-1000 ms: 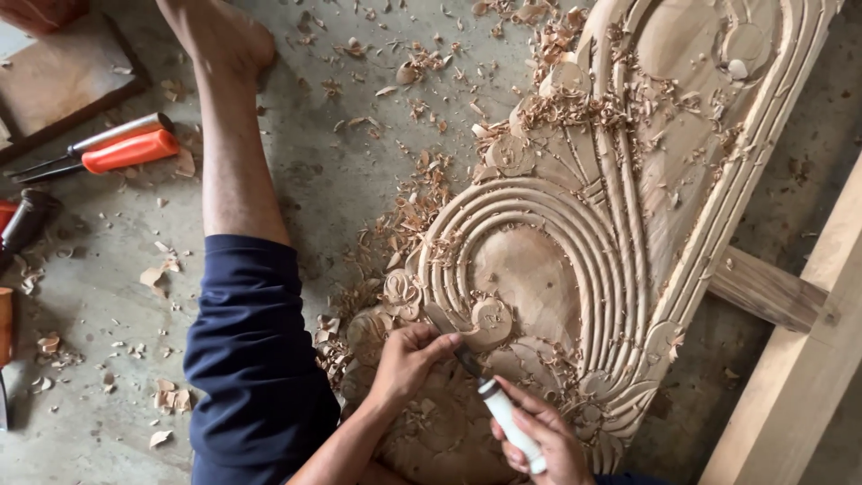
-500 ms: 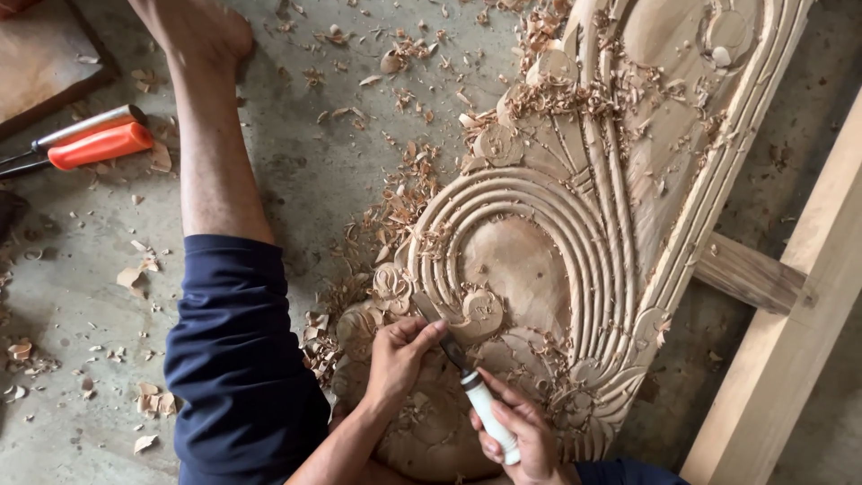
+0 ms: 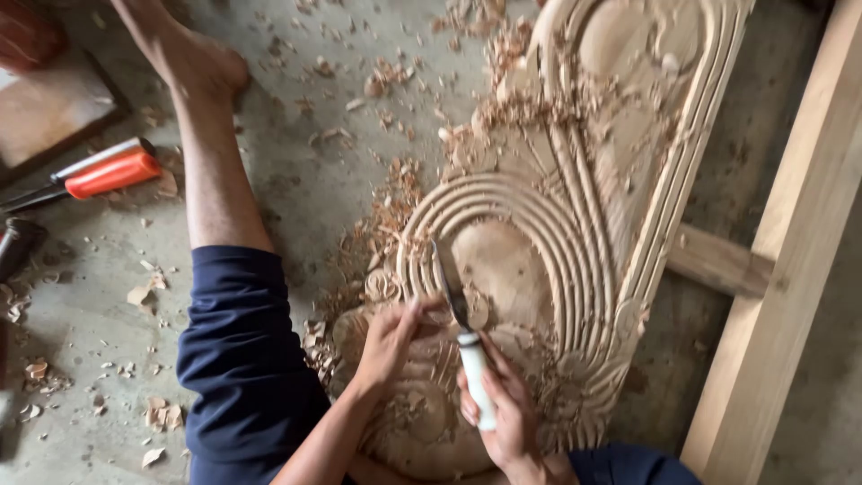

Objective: The person carves intricate floral and curved patterns into a wooden headboard using a chisel, occasionally clearing away wood shavings by hand.

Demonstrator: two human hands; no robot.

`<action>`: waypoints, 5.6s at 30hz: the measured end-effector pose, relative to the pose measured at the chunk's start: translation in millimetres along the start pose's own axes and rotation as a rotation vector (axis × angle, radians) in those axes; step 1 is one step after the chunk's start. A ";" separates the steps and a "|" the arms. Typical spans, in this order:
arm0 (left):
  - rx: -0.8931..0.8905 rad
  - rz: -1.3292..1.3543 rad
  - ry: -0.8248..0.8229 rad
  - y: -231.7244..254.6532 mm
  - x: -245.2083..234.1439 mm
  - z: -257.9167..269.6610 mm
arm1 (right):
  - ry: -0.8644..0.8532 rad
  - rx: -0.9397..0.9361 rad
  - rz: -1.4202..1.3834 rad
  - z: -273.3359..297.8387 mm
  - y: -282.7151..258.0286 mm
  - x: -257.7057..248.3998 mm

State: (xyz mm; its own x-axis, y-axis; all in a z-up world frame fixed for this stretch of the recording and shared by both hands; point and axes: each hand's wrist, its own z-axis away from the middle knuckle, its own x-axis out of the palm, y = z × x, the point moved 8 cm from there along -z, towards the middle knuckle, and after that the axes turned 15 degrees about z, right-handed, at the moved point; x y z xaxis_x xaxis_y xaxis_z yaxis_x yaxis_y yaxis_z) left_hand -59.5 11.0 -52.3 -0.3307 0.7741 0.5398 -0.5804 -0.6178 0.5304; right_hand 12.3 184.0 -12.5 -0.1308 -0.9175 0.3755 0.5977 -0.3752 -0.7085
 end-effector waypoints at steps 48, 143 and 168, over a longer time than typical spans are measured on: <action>0.151 0.279 0.093 -18.5 -30.9 9.0 | 0.064 -0.289 0.615 13.5 29.0 11.3; -0.400 -0.806 -0.185 0.1 -15.9 2.8 | -0.137 0.330 0.072 43.2 78.1 -54.8; -0.349 -0.316 -0.070 -17.4 -31.2 -18.3 | -0.051 0.298 0.006 24.7 56.8 -50.1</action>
State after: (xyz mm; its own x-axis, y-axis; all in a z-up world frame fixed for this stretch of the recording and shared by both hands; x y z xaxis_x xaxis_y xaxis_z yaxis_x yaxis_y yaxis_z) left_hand -52.7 0.1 -90.2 -0.0530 0.8981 0.4366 -0.8640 -0.2604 0.4308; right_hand 72.3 211.9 -56.8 -0.0914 -0.9088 0.4070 0.8052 -0.3079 -0.5067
